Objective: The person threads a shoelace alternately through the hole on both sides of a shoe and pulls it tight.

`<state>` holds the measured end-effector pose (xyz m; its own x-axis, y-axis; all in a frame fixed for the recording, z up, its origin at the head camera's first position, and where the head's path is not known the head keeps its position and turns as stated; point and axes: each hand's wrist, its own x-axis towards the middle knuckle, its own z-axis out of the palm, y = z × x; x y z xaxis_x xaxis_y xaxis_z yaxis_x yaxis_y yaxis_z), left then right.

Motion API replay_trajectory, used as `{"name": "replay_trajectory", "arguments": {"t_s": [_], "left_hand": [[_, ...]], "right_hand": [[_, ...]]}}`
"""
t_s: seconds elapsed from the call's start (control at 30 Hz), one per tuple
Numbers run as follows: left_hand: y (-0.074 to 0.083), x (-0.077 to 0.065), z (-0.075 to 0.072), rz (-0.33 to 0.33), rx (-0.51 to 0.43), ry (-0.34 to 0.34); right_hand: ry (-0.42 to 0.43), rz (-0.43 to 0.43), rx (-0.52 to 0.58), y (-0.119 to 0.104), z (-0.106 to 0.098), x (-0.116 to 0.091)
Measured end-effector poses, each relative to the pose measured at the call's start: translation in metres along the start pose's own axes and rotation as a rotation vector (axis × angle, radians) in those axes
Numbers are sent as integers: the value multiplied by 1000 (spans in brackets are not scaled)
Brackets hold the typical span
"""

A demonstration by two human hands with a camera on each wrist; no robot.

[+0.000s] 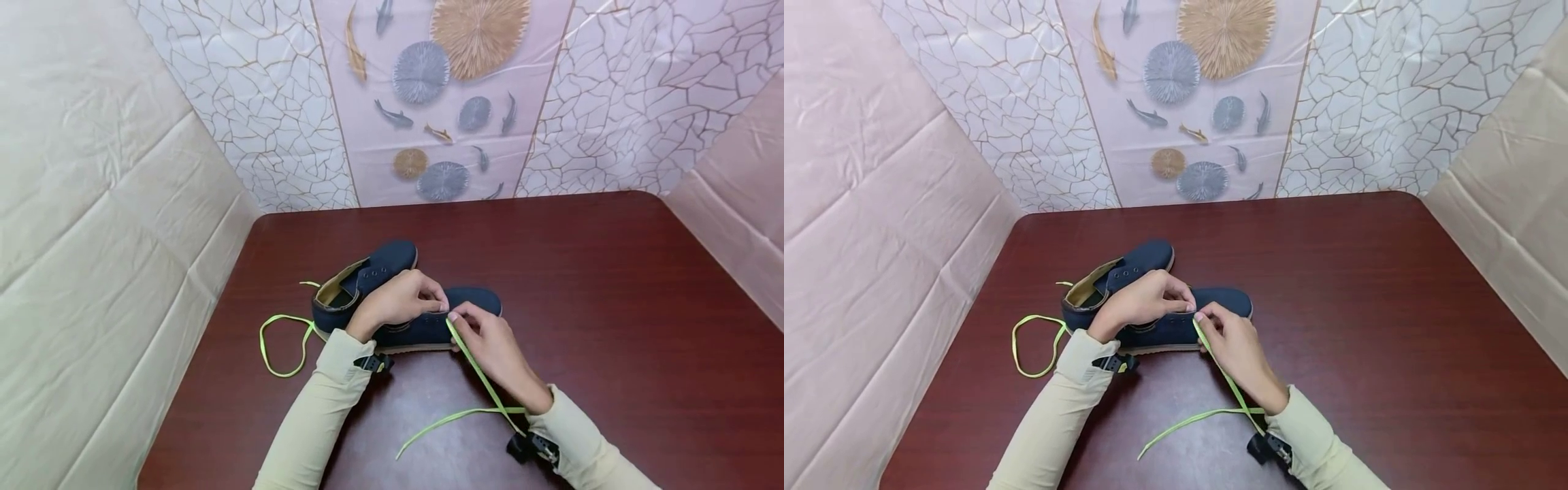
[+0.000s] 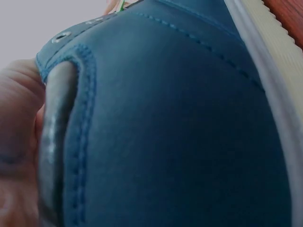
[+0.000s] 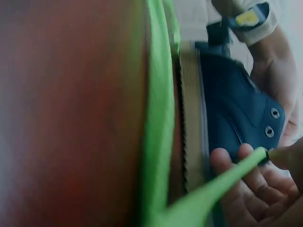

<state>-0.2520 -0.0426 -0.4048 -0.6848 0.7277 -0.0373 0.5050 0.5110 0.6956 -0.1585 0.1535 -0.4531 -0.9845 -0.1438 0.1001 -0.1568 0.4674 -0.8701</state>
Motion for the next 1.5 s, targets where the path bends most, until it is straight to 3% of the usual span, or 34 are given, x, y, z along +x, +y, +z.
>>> {"name": "replay_trajectory", "arguments": {"t_s": [0.1,0.33,0.57,0.8,1.07,1.3,1.5], "left_hand": [[3,2,1,-16,-4,33],[10,0,1,-85,-25,84],[14,-5,-4,-147,1,165],[13,-6,-7,-172,-70,197],[14,-6,-10,-169,-161,284],[12,-6,-13,-134,-97,335],[3,-10,-16,-143,-21,398]], "right_hand": [[-23,-33,-76,-1,-10,6],[-155,-14,-148,-6,-22,25],[-350,54,-106,-13,-35,48],[-447,48,-31,-9,-38,68],[-470,1,39,-10,-42,79],[-456,-21,81,-7,-45,83],[-456,25,160,5,-41,84]]}}
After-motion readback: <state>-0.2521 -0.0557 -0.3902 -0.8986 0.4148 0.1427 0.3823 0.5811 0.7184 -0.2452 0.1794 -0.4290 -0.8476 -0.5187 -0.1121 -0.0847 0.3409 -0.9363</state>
